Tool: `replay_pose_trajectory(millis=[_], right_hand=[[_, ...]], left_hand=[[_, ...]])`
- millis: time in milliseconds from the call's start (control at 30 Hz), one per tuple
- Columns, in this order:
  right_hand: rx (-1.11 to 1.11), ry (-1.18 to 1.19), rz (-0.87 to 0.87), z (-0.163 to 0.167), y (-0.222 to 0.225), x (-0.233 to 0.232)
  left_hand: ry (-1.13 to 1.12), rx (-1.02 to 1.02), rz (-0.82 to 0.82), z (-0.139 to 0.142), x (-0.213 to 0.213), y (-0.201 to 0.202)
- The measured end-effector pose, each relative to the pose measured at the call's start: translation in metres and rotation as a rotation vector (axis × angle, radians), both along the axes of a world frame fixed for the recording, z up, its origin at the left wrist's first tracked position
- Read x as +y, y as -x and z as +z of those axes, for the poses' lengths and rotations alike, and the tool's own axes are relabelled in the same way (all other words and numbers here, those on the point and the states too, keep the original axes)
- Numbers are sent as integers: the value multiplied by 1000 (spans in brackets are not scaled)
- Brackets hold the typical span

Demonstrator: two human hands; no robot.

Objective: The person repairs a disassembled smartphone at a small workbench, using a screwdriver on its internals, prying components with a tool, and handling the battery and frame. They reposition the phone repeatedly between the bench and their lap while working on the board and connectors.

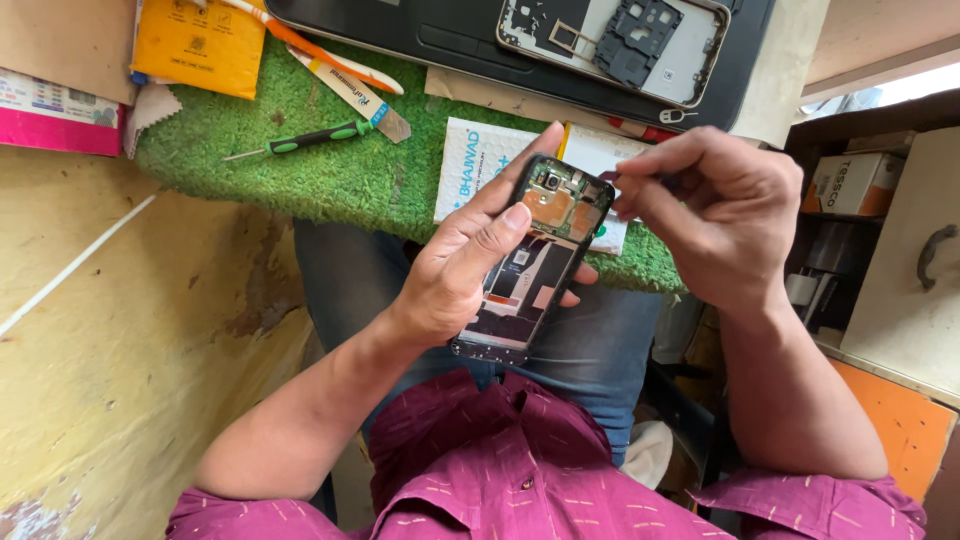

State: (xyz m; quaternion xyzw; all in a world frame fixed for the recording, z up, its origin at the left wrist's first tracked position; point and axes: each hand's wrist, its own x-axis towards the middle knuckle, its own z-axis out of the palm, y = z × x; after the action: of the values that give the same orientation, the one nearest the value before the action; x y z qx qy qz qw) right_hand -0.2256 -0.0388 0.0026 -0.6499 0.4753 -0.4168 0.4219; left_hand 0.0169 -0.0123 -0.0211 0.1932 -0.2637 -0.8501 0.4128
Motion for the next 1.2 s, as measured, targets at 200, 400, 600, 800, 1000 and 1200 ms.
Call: replay_pose_trajectory(millis=[200,400,600,800,1000,1200], right_hand=[[34,163,-42,5,-9,1],[237,436,-43,6,-21,7],[349,595,-63,6,-30,6],[552,842,-28,18,-40,3],[757,969,-8,24,-52,10],[382,317,-29,19,-29,9]], left_hand=[[-18,30,-9,0,0,-2],[-29,13,-17,3,2,3],[-13,-1,-29,7,4,5],[32,-59,17,0,7,9],[290,-215,170,-14,13,17],[50,-121,5,-14,13,10]])
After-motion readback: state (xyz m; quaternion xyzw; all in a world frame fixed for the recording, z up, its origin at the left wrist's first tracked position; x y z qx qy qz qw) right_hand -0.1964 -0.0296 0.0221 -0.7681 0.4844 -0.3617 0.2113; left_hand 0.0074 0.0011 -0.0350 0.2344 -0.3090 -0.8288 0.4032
